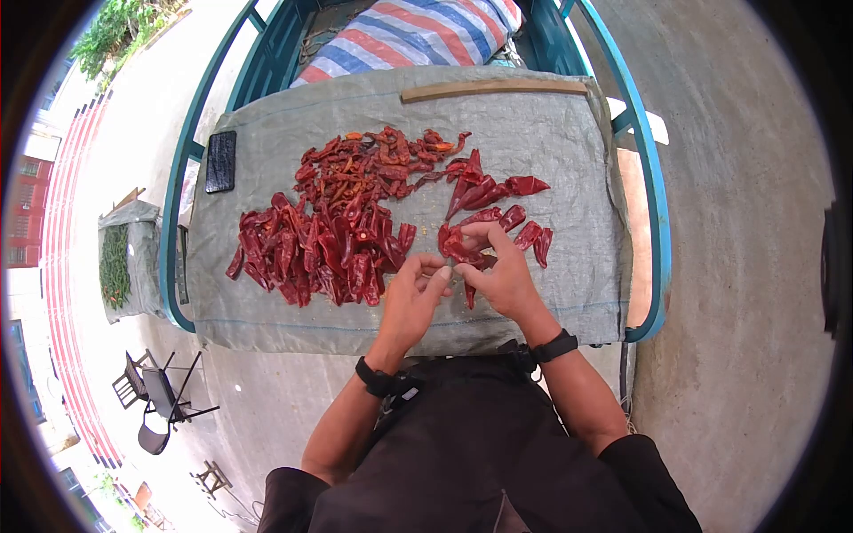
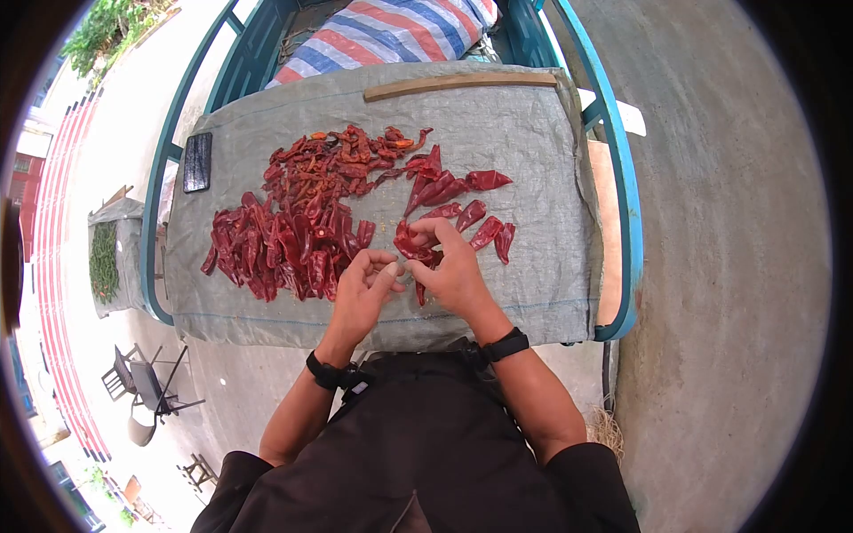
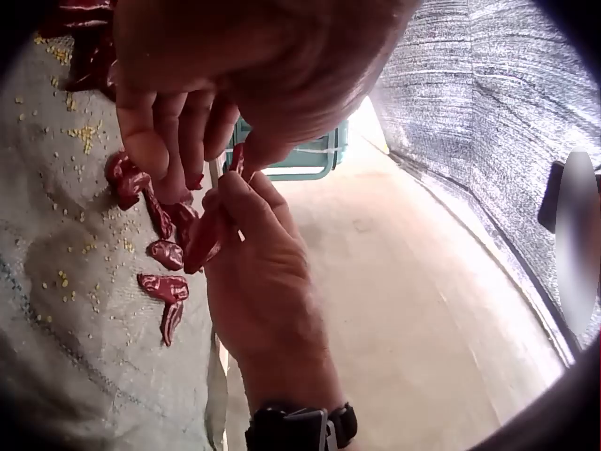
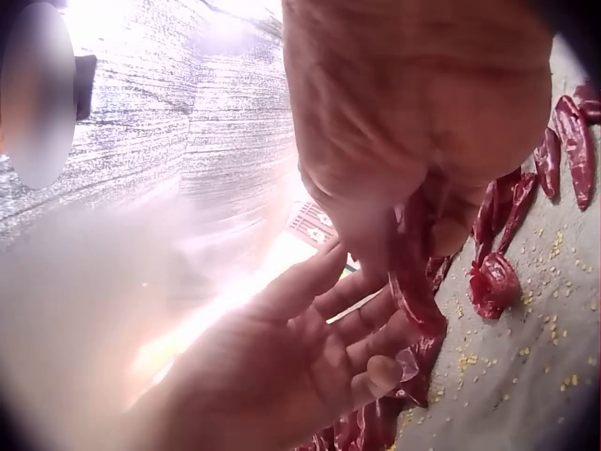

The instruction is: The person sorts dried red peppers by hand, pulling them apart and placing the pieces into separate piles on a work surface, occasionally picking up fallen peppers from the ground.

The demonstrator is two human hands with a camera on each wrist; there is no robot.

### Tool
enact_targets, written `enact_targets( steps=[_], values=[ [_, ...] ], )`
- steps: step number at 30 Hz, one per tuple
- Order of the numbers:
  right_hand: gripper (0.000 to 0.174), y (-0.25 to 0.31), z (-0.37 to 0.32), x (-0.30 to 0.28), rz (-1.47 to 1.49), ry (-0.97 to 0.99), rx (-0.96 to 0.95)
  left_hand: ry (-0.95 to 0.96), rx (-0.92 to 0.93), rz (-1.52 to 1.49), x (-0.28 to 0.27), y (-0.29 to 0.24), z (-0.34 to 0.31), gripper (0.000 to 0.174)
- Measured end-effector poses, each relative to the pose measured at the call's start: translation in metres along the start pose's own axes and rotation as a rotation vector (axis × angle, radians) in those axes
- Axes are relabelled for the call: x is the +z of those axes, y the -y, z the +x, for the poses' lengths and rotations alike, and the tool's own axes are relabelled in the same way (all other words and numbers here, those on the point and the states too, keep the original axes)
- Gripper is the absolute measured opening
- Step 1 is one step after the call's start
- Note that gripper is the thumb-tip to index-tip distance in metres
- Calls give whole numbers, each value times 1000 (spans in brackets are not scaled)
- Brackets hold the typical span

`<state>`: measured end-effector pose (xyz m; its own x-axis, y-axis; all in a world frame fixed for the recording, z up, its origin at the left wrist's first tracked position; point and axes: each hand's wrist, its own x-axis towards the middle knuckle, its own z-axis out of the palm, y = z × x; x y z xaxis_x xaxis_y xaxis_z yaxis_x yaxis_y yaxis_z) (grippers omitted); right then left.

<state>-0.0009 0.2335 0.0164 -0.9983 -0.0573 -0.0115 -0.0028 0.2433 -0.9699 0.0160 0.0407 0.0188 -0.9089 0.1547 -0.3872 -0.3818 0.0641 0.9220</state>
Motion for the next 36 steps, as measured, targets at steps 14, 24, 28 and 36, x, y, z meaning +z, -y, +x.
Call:
enact_targets(
  steps=[14,24,28,36],
  values=[
    [54,12,-3,1,122,98,22,-14,28,-245,-16,5,4,17],
    [42,0,0,-2,490,112,98,70,-15,-237,-18,6,2,20],
    [40,4,0,-4,542,114,132,95,-18,-206,-16,5,0,24],
    [32,-1,-10,11,508,78,209,178,-58,-262,-6,13,-7,25]
  ],
)
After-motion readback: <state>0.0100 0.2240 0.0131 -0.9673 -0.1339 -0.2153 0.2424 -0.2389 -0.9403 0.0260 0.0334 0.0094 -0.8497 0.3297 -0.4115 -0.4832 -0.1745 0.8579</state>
